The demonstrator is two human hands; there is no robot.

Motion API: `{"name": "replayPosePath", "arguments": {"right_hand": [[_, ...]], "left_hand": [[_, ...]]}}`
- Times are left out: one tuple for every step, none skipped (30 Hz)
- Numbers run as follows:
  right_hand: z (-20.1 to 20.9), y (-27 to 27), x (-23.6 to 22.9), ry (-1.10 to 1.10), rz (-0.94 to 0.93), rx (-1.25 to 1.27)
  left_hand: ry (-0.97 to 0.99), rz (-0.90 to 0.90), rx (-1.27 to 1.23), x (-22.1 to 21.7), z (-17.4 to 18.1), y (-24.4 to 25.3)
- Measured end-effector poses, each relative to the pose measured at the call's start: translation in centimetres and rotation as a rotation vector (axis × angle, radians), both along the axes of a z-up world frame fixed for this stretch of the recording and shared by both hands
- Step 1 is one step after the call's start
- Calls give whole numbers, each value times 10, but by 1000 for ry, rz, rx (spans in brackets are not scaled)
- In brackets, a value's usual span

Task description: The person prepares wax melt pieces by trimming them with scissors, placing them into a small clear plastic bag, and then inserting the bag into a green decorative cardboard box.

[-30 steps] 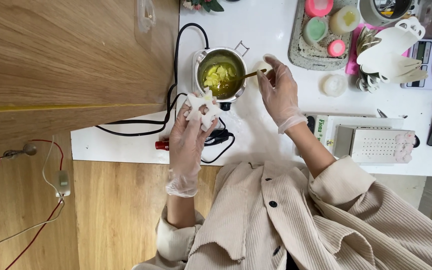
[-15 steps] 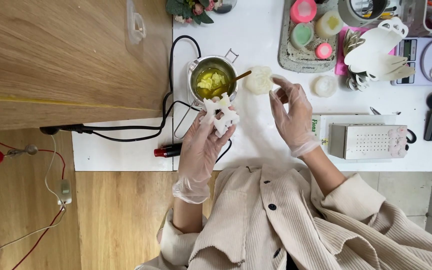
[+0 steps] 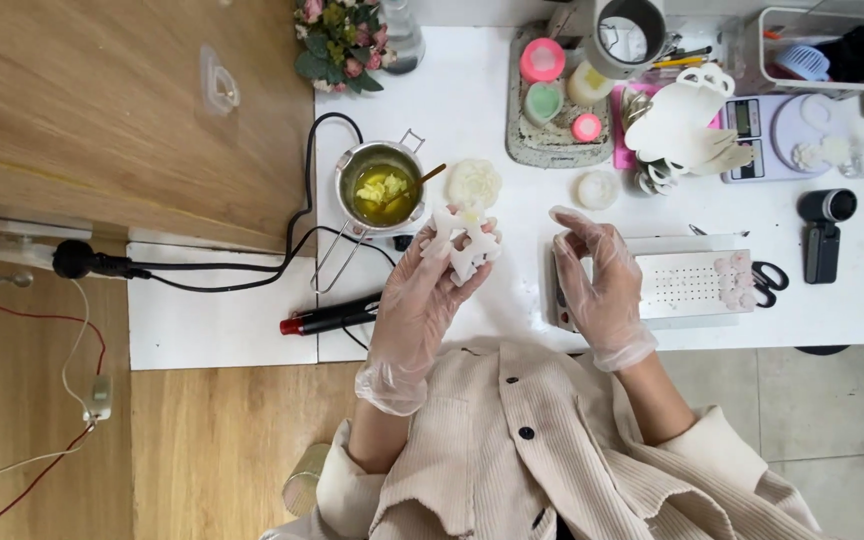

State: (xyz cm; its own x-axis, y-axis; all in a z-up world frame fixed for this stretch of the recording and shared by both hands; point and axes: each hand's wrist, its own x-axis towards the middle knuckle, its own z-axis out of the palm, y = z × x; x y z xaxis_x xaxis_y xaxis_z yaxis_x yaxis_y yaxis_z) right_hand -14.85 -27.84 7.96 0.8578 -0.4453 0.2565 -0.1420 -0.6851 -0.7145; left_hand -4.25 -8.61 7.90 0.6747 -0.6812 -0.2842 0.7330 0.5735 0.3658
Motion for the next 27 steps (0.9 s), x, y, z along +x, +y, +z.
{"name": "replayPosePath", "arguments": {"right_hand": [[3,-3,-5,-7,-9,-3],[6,-6,-10,-6,-23,3],[9,-9,-15,-5,-38,10],[11,-12,-20,-11,-52,6],[12,-16,-25,-13,-79,21],[14,-19,-30,-13,-106,35],[13,-24,-36,-19,-119,31],[12,-29,-41,-24,-132,93],[11,-34,-47,-30,-144,156],[11,-40,-51,-34,-150,154],[12,-45,-56,-41,-145,133],[12,-51,-60,-51,-136,112],[12,-57,-64,-58,-139,110],[12,-63,-68,-52,-158,145],[12,-70,-73,-45,-177,180],[12,-77,-77,-48,-170,179],[13,-85,-80,-77,-148,224],[13,-95,-84,-106,-121,269],[14,-103,-87,-109,-110,268],[15,-112,-91,-107,-95,298],[17,-121,-95,-104,-80,328],[16,-132,-100,-104,-66,326],[15,-142,-104,-80,-64,453],[14,-152,-108,-51,-59,580],[18,-162,-111,-46,-42,578],[21,-171,-113,-5,-56,555],[23,-179,-115,35,-71,532]], "left_hand": [[-7,-9,-3,-4,4,-5],[-5,-26,-9,-7,8,-10],[-3,-42,-15,-10,12,-16],[-10,-57,-19,-14,10,-22],[13,-72,-6,-17,8,-28],[36,-87,7,-21,6,-34],[30,-101,2,-24,7,-40],[33,-120,-6,-26,9,-47],[35,-138,-13,-29,10,-53],[31,-145,-15,-31,13,-59],[40,-149,-10,-33,16,-66],[45,-149,-6,-35,19,-72],[39,-153,-7,-37,22,-79],[20,-146,26,-41,25,-86],[2,-139,59,-45,29,-92],[-1,-132,58,-49,32,-100],[-33,-125,111,-53,35,-108],[-67,-113,164,-57,38,-117],[-70,-103,163,-61,36,-125],[-25,-106,114,-66,33,-135],[20,-109,64,-71,30,-144],[19,-95,61,-78,30,-156],[45,-76,46,-84,30,-167],[73,-54,31,-92,31,-179],[73,-36,28,-99,21,-190],[151,15,13,-106,11,-201],[229,67,-4,-113,1,-211]]}}
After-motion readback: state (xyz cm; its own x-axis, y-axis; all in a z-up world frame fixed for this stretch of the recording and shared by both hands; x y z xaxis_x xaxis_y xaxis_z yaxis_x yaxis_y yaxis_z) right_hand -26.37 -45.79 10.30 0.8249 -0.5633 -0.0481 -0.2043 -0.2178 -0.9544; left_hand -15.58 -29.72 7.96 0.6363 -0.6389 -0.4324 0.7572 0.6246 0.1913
